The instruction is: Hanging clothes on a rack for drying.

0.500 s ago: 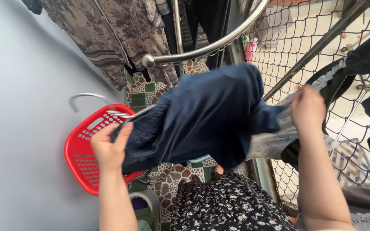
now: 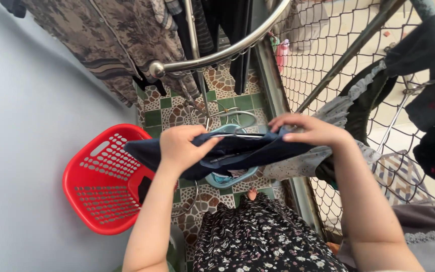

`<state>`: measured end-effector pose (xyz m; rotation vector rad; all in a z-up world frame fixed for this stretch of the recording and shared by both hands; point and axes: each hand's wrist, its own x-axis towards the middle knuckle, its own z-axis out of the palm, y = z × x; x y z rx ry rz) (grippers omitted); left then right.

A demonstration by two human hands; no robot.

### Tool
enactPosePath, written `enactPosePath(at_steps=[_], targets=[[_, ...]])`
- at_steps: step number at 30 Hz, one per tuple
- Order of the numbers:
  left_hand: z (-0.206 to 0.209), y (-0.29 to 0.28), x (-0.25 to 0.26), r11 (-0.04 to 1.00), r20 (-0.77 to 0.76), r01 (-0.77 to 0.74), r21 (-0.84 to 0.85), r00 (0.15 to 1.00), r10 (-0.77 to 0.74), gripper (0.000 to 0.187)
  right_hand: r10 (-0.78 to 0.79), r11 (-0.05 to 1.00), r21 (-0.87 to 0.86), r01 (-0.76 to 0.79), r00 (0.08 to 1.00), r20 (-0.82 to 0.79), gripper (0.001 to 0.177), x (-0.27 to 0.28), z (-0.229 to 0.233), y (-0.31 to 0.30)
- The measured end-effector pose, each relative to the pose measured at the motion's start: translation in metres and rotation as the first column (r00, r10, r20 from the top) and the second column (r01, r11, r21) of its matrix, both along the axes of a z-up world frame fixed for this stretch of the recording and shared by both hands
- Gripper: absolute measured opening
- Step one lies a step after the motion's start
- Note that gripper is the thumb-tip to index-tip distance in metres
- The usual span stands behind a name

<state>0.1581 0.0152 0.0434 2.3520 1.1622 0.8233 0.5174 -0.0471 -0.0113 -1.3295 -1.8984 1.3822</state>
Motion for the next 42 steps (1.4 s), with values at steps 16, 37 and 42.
enactPosePath(at_steps=[16, 37, 42], targets=[[-0.038, 0.024, 0.000, 0.991, -0.048, 0.091, -0.096, 0.994, -0.096, 0.030, -0.772, 0.487, 0.775, 0.402, 0.614, 0.166, 0.011, -0.002, 0.063, -0.075], [-0.072, 0.019, -0.077, 0.926, -0.147, -0.138, 0.352, 0.969, 0.200, 0.046, -0.811, 0.405, 0.547, 0.733, 0.564, -0.156, 0.022, -0.083, 0.022, -0.016], [-0.048, 0.038, -0.092, 0.854, -0.055, -0.231, 0.466, 0.956, 0.289, 0.009, -0.710, 0.480, 0.651, 0.587, 0.696, -0.104, 0.021, -0.067, 0.011, -0.014]])
